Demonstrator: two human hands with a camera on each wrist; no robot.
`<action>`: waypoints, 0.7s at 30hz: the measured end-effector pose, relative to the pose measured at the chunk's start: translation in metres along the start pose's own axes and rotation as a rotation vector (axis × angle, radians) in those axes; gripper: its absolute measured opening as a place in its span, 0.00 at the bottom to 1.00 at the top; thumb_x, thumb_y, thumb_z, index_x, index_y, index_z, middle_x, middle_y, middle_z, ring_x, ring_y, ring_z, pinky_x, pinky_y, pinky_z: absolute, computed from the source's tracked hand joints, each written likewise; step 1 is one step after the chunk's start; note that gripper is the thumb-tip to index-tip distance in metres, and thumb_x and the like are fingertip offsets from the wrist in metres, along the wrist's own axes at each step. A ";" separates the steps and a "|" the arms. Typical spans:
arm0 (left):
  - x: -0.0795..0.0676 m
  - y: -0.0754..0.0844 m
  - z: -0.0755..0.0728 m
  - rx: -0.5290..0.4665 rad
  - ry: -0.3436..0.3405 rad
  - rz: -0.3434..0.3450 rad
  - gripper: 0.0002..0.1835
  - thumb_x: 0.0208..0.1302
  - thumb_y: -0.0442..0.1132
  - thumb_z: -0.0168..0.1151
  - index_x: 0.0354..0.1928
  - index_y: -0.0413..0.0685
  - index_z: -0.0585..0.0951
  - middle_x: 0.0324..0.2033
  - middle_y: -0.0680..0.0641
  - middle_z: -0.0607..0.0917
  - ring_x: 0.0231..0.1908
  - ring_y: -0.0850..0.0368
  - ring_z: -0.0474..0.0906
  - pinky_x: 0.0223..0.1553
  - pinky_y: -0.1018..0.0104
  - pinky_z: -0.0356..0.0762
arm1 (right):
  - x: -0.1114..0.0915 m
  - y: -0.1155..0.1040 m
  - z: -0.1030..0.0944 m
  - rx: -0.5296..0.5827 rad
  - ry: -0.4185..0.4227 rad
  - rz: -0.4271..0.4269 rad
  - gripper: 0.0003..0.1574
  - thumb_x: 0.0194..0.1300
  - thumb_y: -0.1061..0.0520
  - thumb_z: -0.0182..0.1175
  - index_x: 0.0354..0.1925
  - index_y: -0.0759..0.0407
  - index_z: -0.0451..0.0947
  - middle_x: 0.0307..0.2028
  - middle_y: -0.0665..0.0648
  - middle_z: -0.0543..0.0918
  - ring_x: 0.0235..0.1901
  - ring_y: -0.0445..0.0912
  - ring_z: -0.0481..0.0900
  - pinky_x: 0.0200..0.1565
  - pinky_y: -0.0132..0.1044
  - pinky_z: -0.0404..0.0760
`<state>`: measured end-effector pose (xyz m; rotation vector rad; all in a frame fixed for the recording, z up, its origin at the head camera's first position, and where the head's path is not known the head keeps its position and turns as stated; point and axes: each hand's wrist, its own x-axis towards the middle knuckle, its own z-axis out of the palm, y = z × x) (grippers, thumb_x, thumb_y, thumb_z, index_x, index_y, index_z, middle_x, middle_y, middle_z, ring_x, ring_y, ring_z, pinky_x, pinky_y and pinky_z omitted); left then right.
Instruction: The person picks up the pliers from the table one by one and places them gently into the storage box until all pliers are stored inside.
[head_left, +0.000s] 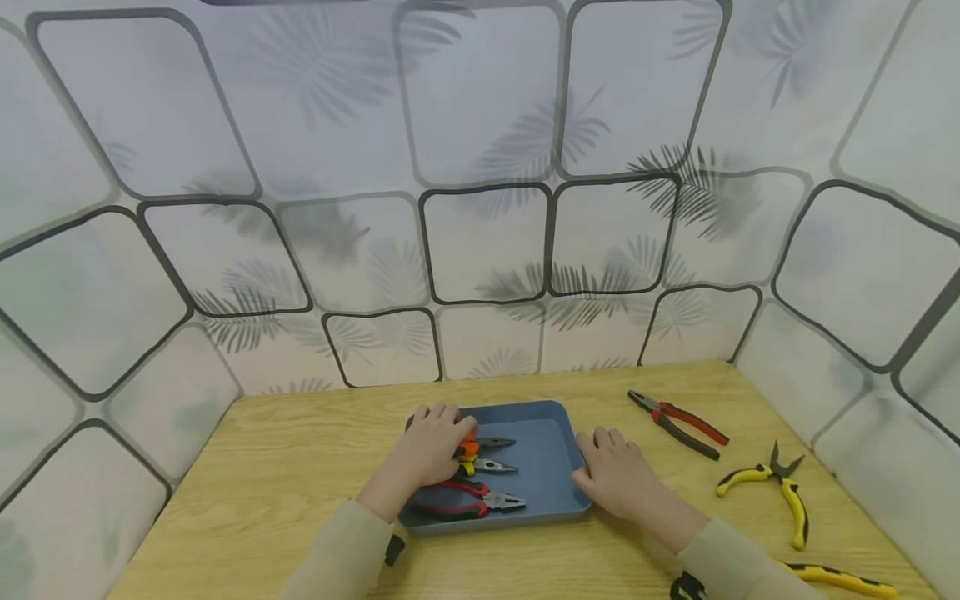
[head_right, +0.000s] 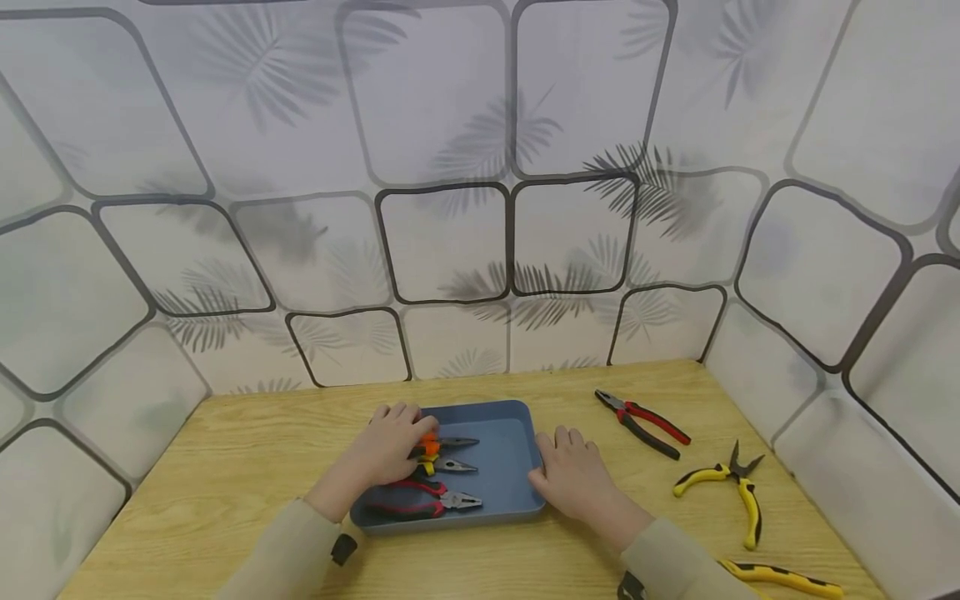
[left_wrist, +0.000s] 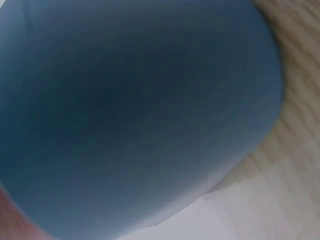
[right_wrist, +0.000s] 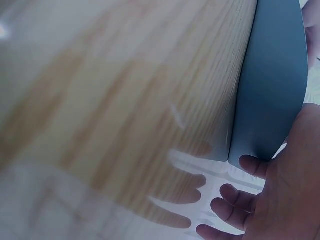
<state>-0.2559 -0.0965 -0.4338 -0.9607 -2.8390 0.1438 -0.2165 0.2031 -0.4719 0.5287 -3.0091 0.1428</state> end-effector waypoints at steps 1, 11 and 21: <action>0.000 0.000 0.001 0.006 0.015 0.000 0.22 0.53 0.42 0.67 0.51 0.61 0.74 0.41 0.50 0.75 0.39 0.52 0.67 0.40 0.57 0.61 | 0.000 0.000 0.000 0.003 -0.003 0.003 0.14 0.63 0.48 0.50 0.44 0.54 0.69 0.28 0.53 0.60 0.27 0.48 0.57 0.26 0.39 0.55; 0.000 -0.005 0.004 0.015 0.064 -0.012 0.19 0.56 0.43 0.64 0.50 0.60 0.73 0.42 0.49 0.74 0.40 0.52 0.67 0.40 0.57 0.61 | 0.000 0.000 -0.001 0.017 0.001 0.007 0.12 0.63 0.48 0.51 0.40 0.53 0.68 0.27 0.53 0.61 0.27 0.48 0.57 0.25 0.39 0.55; -0.008 -0.007 -0.001 0.000 0.090 -0.014 0.19 0.57 0.45 0.65 0.50 0.56 0.75 0.41 0.48 0.74 0.40 0.51 0.68 0.41 0.55 0.63 | 0.000 0.000 0.000 0.006 0.004 0.000 0.12 0.63 0.48 0.50 0.40 0.53 0.68 0.28 0.54 0.61 0.27 0.48 0.57 0.25 0.39 0.55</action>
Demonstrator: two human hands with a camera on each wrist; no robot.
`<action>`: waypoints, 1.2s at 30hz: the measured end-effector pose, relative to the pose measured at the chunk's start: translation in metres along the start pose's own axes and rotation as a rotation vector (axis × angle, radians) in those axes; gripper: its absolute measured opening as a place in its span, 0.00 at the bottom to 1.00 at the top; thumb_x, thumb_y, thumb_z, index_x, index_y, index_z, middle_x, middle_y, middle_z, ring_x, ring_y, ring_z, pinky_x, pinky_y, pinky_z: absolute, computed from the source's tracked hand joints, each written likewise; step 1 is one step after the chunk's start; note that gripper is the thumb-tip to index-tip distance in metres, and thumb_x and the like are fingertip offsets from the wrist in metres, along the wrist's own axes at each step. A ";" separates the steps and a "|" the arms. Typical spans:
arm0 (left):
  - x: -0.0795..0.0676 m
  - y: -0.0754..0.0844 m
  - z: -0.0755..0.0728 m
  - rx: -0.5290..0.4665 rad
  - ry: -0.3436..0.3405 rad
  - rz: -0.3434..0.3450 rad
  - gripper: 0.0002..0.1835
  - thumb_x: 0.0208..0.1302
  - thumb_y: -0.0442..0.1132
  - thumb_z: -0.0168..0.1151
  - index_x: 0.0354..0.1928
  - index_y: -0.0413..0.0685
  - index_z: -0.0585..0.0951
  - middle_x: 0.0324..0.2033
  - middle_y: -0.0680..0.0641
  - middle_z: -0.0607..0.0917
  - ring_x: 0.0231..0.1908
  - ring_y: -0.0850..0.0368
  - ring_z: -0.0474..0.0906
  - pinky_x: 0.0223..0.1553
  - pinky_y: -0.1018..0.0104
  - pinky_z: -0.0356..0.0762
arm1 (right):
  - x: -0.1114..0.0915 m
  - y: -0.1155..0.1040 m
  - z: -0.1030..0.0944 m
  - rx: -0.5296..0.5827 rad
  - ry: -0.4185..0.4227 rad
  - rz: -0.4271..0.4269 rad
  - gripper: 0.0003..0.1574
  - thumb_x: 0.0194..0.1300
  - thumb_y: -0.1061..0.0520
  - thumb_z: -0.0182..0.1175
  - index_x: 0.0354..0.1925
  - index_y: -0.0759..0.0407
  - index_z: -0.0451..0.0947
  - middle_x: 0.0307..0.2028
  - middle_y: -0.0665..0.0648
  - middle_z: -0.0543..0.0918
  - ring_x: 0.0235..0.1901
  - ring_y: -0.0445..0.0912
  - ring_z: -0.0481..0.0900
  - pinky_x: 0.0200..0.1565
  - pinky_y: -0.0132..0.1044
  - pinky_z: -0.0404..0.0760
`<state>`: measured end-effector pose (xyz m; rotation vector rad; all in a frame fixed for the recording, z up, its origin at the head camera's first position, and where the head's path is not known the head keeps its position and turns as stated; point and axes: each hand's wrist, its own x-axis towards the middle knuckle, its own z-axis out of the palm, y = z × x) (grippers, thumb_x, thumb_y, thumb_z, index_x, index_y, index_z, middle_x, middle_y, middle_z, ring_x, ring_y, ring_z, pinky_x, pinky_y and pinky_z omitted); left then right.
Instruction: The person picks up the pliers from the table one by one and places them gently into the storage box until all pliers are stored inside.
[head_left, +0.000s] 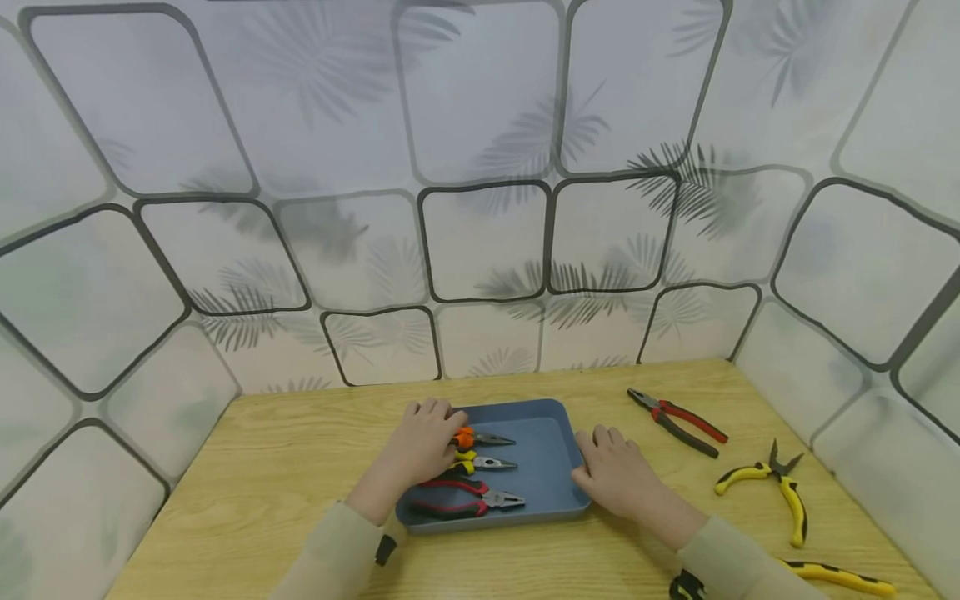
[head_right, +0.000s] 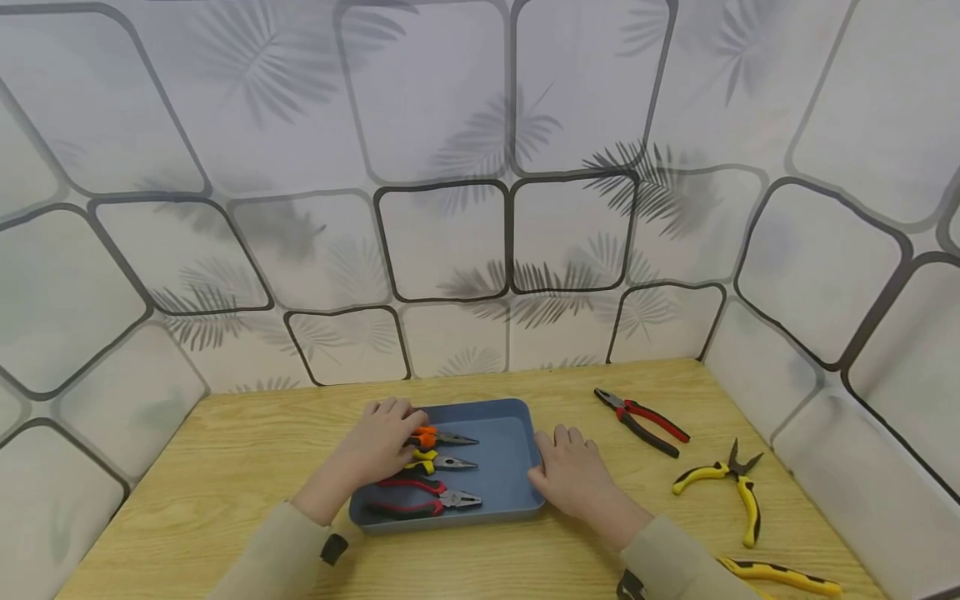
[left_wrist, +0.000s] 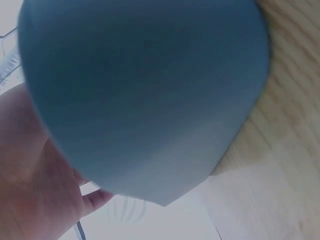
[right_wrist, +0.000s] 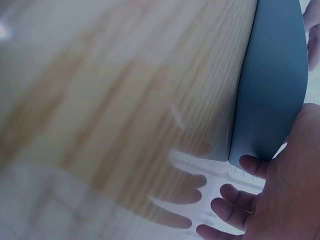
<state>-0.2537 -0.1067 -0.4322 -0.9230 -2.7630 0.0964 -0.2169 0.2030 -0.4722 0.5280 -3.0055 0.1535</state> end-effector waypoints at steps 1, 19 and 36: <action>-0.001 0.000 -0.001 0.000 0.002 0.000 0.19 0.57 0.45 0.65 0.51 0.56 0.75 0.42 0.48 0.75 0.41 0.50 0.68 0.42 0.54 0.64 | 0.000 0.000 0.000 0.000 0.002 -0.001 0.12 0.63 0.48 0.50 0.40 0.54 0.68 0.27 0.54 0.61 0.27 0.48 0.57 0.25 0.39 0.55; -0.014 -0.016 -0.011 -0.024 0.025 -0.031 0.15 0.56 0.42 0.62 0.47 0.54 0.77 0.38 0.49 0.76 0.39 0.51 0.69 0.46 0.47 0.65 | 0.000 0.001 0.001 -0.015 0.008 -0.013 0.12 0.63 0.49 0.50 0.41 0.54 0.68 0.27 0.54 0.60 0.26 0.48 0.56 0.25 0.39 0.54; -0.027 -0.031 -0.010 -0.016 -0.010 -0.097 0.17 0.58 0.42 0.61 0.50 0.55 0.77 0.39 0.49 0.76 0.41 0.50 0.69 0.48 0.48 0.64 | 0.000 0.001 0.001 -0.003 0.007 -0.003 0.11 0.63 0.48 0.50 0.39 0.53 0.67 0.27 0.53 0.61 0.25 0.48 0.57 0.24 0.39 0.55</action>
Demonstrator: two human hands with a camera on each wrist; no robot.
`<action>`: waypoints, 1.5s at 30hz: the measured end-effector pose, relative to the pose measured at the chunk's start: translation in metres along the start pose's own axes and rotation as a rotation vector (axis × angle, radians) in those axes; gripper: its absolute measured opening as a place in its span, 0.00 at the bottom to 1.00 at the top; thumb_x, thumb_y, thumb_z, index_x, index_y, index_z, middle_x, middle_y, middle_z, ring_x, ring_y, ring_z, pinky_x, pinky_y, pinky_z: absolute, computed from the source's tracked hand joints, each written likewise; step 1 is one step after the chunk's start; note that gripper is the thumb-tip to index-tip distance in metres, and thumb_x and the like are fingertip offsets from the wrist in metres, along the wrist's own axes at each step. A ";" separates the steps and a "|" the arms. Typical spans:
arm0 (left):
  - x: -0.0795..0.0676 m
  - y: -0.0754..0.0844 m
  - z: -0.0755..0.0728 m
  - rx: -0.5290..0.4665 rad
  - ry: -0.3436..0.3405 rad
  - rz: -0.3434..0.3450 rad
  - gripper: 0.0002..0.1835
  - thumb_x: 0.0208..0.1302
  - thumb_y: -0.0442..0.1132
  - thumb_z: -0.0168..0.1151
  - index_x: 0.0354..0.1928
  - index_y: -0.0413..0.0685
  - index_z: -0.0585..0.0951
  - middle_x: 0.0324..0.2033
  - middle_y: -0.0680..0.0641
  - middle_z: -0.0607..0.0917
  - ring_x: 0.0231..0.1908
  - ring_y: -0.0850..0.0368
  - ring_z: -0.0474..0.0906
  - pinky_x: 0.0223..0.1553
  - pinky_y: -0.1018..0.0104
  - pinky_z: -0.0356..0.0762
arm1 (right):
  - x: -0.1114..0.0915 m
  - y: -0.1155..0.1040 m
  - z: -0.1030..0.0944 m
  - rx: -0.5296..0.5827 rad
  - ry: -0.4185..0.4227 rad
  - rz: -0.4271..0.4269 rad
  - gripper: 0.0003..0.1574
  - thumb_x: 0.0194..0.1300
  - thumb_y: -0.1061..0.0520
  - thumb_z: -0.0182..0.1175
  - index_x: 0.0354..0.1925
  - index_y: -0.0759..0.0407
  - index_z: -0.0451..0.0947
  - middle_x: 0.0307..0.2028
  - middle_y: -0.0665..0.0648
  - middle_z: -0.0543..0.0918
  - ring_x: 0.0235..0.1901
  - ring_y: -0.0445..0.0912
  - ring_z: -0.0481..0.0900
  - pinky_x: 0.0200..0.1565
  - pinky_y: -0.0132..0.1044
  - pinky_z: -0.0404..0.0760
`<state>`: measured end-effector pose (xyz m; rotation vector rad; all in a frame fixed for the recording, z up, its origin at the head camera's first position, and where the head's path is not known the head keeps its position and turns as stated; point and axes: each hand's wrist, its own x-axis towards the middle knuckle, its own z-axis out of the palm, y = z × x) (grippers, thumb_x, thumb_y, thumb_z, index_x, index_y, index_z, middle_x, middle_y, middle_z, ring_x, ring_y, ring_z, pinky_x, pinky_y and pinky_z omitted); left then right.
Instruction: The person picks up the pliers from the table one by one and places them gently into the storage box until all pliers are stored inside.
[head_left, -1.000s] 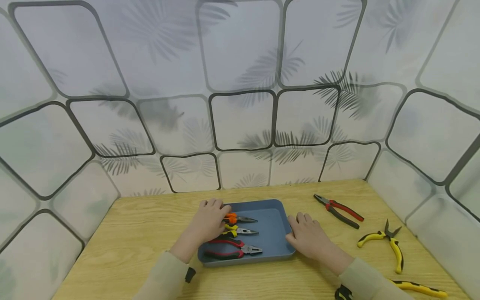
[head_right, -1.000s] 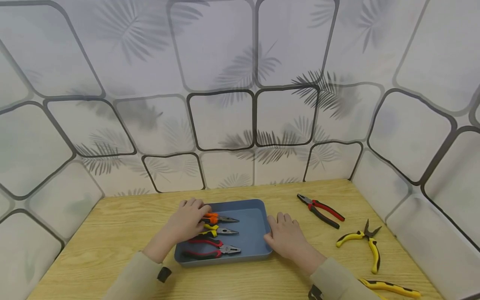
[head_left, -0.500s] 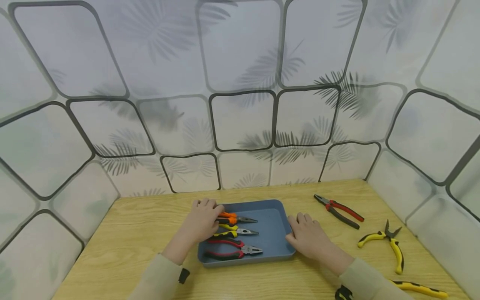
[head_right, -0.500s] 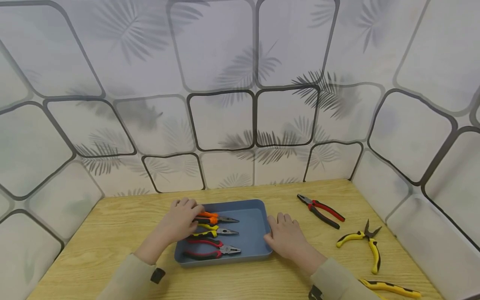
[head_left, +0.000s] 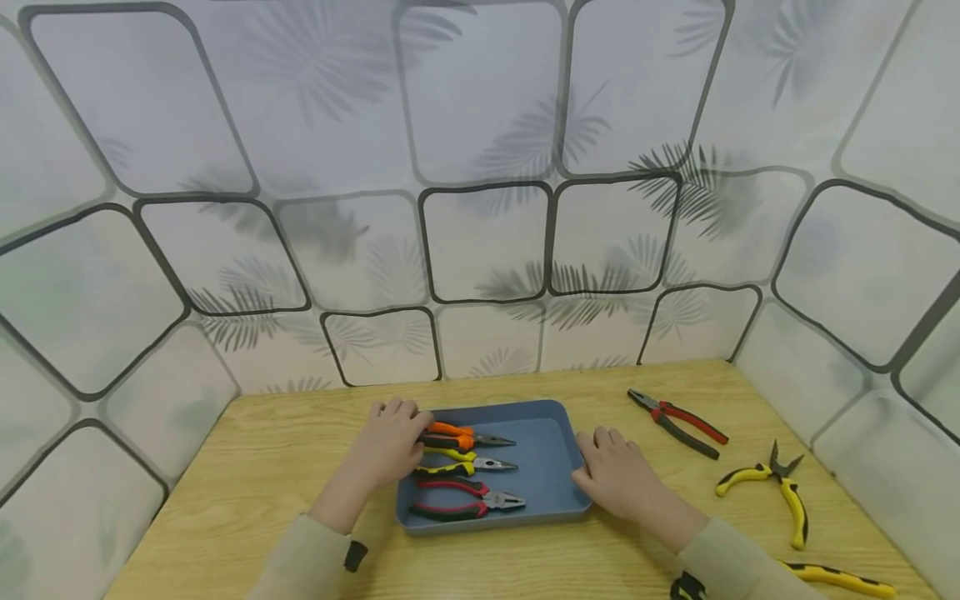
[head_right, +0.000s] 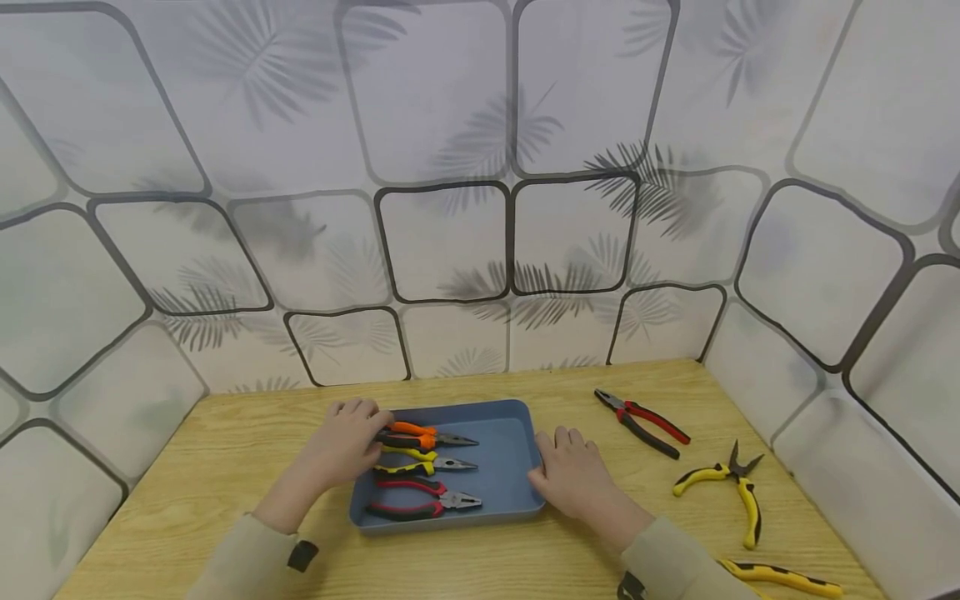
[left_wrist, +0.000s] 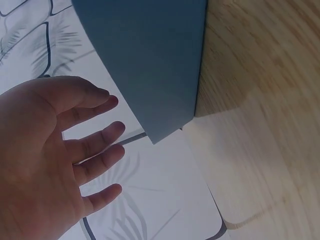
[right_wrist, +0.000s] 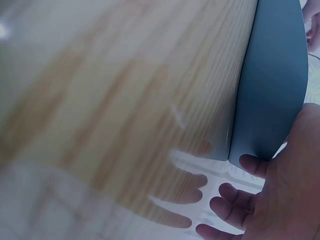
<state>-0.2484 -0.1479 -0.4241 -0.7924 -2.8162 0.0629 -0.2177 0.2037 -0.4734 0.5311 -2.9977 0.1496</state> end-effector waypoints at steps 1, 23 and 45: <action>-0.001 -0.001 0.000 -0.003 -0.003 -0.005 0.17 0.58 0.42 0.61 0.51 0.55 0.77 0.39 0.49 0.76 0.42 0.50 0.70 0.48 0.48 0.64 | 0.000 0.000 0.000 0.003 0.002 0.001 0.10 0.63 0.48 0.51 0.38 0.52 0.67 0.26 0.53 0.61 0.25 0.47 0.57 0.24 0.39 0.55; -0.013 -0.013 -0.002 -0.009 0.040 -0.087 0.16 0.57 0.42 0.64 0.48 0.52 0.78 0.41 0.47 0.78 0.47 0.47 0.73 0.50 0.46 0.66 | -0.002 -0.002 -0.002 0.011 0.023 -0.005 0.09 0.62 0.49 0.50 0.38 0.52 0.67 0.26 0.52 0.59 0.25 0.47 0.56 0.25 0.38 0.53; -0.022 -0.016 0.004 -0.041 -0.035 -0.176 0.17 0.62 0.48 0.58 0.50 0.49 0.77 0.42 0.44 0.79 0.46 0.45 0.75 0.48 0.45 0.69 | -0.001 -0.003 -0.004 0.004 -0.010 0.011 0.10 0.63 0.49 0.50 0.39 0.53 0.68 0.27 0.53 0.61 0.26 0.48 0.57 0.25 0.39 0.55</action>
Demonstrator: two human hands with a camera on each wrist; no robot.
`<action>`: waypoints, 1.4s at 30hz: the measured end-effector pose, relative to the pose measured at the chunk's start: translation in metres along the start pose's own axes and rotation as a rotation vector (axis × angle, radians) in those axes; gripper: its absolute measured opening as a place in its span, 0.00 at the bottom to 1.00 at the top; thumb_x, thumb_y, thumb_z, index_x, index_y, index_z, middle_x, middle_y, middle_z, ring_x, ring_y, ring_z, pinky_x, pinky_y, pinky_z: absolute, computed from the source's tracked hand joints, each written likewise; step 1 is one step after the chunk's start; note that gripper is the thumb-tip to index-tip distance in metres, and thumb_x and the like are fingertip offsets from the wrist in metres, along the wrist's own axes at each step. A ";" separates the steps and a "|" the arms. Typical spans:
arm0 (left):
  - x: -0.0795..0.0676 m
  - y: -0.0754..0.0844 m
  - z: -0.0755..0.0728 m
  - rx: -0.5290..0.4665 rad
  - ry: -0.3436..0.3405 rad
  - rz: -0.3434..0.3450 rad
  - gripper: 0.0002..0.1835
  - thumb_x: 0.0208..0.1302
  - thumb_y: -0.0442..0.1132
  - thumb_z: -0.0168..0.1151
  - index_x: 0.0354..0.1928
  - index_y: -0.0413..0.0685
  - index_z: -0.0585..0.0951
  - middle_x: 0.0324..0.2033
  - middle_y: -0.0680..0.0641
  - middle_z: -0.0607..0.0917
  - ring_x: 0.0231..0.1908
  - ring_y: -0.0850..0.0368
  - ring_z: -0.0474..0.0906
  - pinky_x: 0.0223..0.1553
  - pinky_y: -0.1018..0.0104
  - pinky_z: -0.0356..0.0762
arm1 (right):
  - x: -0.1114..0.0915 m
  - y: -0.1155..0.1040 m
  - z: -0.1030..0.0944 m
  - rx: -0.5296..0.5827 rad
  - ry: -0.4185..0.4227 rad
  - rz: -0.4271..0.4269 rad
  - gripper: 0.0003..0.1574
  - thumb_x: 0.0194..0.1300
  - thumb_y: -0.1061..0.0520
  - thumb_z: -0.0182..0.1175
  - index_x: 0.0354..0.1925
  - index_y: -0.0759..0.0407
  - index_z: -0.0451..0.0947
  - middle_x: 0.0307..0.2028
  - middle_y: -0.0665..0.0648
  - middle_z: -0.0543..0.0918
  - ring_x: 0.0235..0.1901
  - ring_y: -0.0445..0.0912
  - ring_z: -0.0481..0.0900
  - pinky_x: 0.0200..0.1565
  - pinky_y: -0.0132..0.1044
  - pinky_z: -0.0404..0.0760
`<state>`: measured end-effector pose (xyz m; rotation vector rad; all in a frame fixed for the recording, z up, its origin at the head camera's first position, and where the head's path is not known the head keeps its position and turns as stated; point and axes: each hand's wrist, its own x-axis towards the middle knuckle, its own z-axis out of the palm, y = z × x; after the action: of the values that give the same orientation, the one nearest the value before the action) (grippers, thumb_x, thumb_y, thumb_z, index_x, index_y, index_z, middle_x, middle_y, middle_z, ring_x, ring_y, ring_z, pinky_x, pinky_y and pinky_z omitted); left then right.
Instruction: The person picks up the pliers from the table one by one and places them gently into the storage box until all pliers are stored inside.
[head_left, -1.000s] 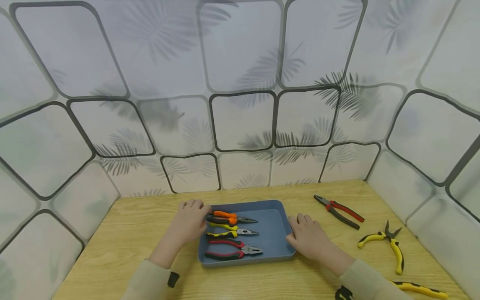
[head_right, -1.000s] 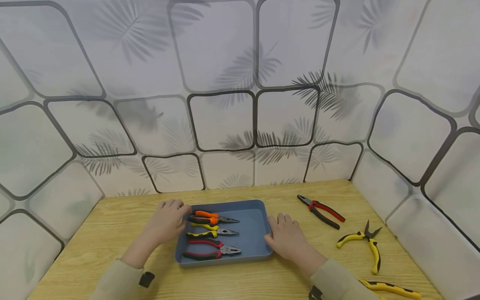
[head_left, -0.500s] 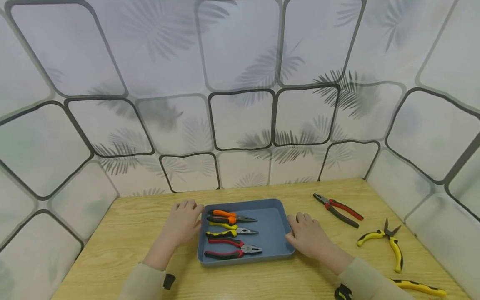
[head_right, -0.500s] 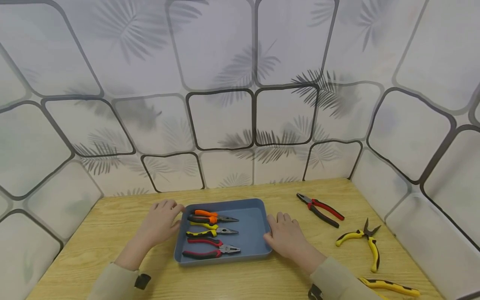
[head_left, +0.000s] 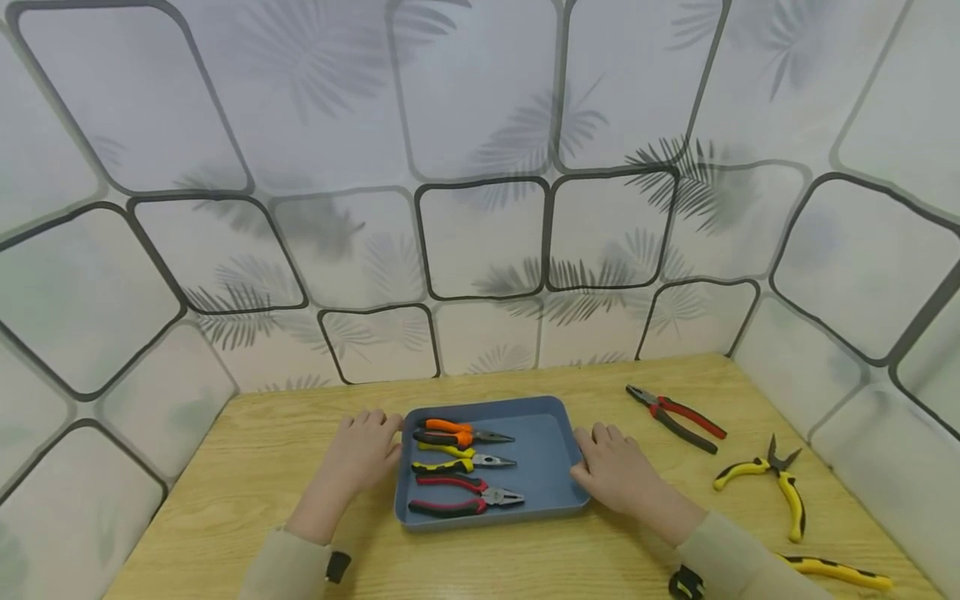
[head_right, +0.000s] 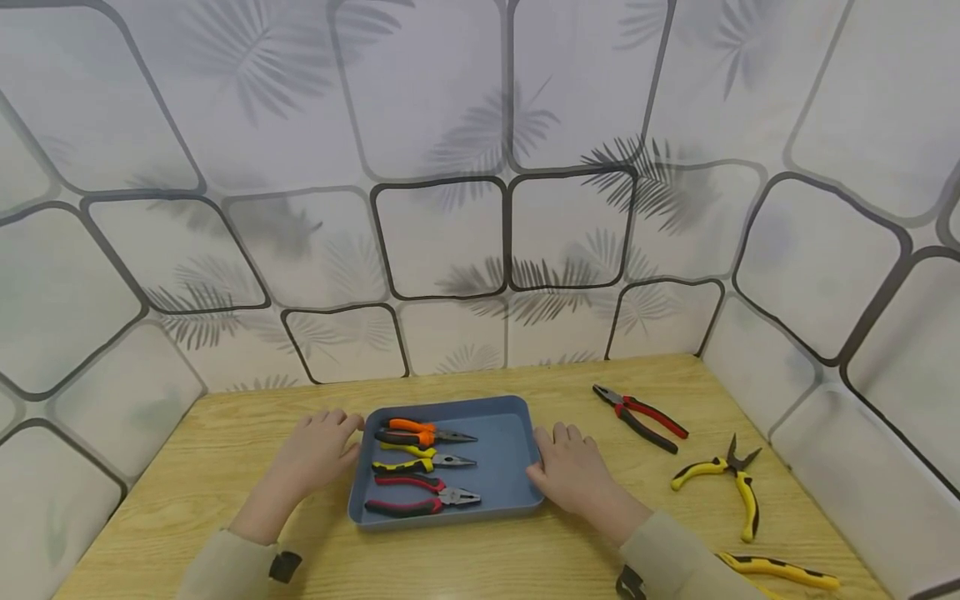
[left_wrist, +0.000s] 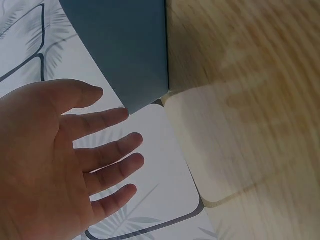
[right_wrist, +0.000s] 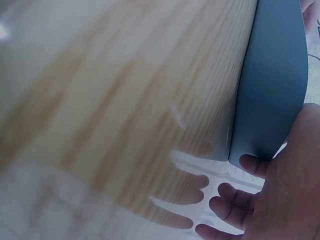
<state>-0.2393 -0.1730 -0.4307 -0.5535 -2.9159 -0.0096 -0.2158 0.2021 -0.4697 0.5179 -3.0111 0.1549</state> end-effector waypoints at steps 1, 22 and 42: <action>0.000 0.000 0.000 -0.006 -0.011 -0.012 0.17 0.63 0.49 0.58 0.50 0.49 0.77 0.43 0.43 0.79 0.47 0.45 0.75 0.48 0.44 0.69 | 0.000 0.000 0.000 0.000 -0.003 0.000 0.11 0.63 0.49 0.50 0.40 0.54 0.68 0.27 0.53 0.61 0.26 0.48 0.57 0.26 0.39 0.55; 0.007 0.009 0.009 -0.023 -0.052 -0.061 0.18 0.59 0.48 0.62 0.42 0.39 0.78 0.36 0.41 0.82 0.39 0.44 0.78 0.43 0.49 0.75 | 0.001 0.000 -0.002 -0.011 0.003 0.001 0.19 0.62 0.49 0.50 0.49 0.56 0.69 0.29 0.54 0.63 0.28 0.48 0.58 0.27 0.40 0.56; 0.004 0.017 0.017 0.030 -0.092 -0.080 0.19 0.59 0.49 0.60 0.40 0.37 0.78 0.33 0.40 0.82 0.35 0.44 0.79 0.37 0.50 0.76 | -0.001 -0.002 -0.003 0.011 0.005 0.001 0.14 0.62 0.50 0.50 0.43 0.55 0.69 0.28 0.53 0.62 0.27 0.48 0.58 0.26 0.40 0.56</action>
<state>-0.2399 -0.1551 -0.4473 -0.4430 -3.0208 0.0510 -0.2134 0.2006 -0.4671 0.5167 -3.0077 0.1726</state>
